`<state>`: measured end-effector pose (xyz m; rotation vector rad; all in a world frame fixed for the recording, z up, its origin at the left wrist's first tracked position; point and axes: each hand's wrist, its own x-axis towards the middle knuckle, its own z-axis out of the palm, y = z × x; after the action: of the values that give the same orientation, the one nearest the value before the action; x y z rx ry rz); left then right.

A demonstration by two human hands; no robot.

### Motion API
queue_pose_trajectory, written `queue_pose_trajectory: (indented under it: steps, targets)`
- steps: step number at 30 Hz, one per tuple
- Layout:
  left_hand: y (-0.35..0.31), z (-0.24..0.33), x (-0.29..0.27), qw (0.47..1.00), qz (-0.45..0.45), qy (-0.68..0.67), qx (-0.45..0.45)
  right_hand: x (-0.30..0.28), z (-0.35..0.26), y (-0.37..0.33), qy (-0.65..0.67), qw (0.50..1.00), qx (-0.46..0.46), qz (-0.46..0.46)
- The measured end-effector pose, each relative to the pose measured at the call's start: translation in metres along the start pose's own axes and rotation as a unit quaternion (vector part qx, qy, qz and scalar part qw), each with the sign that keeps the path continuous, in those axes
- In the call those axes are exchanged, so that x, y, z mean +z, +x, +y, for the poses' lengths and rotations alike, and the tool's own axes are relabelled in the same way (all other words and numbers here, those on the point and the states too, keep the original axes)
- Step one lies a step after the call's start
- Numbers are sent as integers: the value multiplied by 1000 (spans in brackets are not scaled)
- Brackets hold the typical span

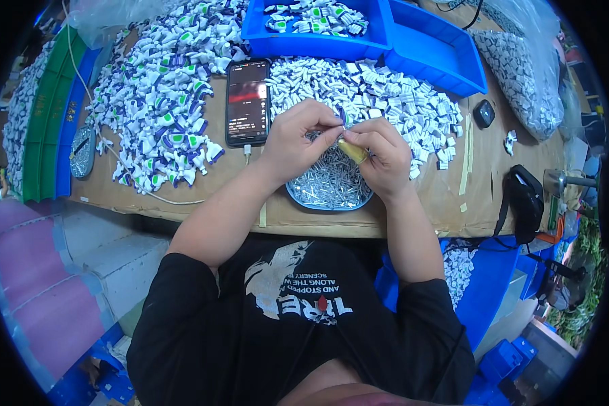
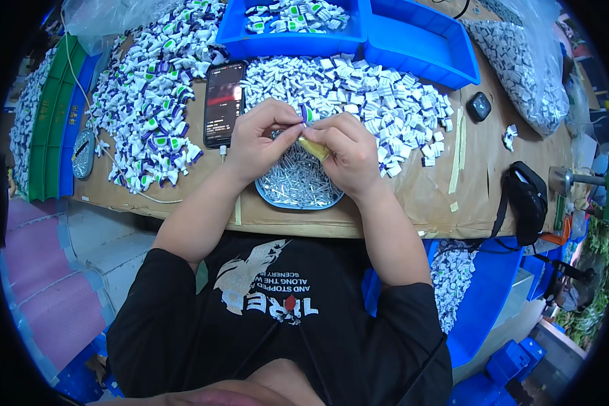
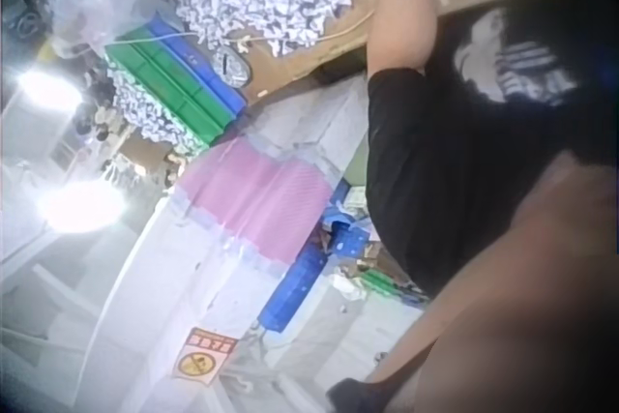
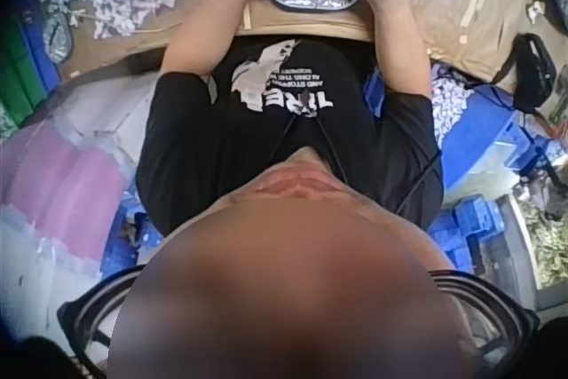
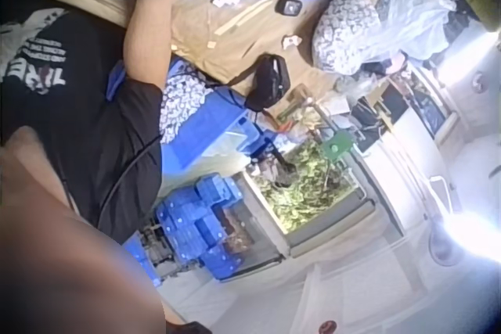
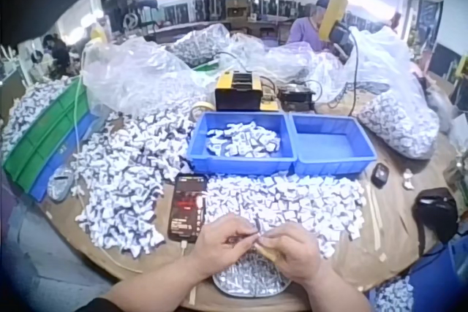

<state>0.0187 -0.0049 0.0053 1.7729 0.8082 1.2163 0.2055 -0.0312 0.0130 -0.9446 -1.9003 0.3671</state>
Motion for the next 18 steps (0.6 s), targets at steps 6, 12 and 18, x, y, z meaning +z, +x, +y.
queue_pose_trajectory:
  steps: [6,12,18]
  targets:
    - [0,3,2,992,3,53,115,-3,-6,4,58,996,61,-5]
    - [13,-2,-13,988,11,98,120,-5,-2,-1,106,983,150,-19]
    - [28,-21,-36,896,-38,440,41,-10,17,3,156,941,171,245]
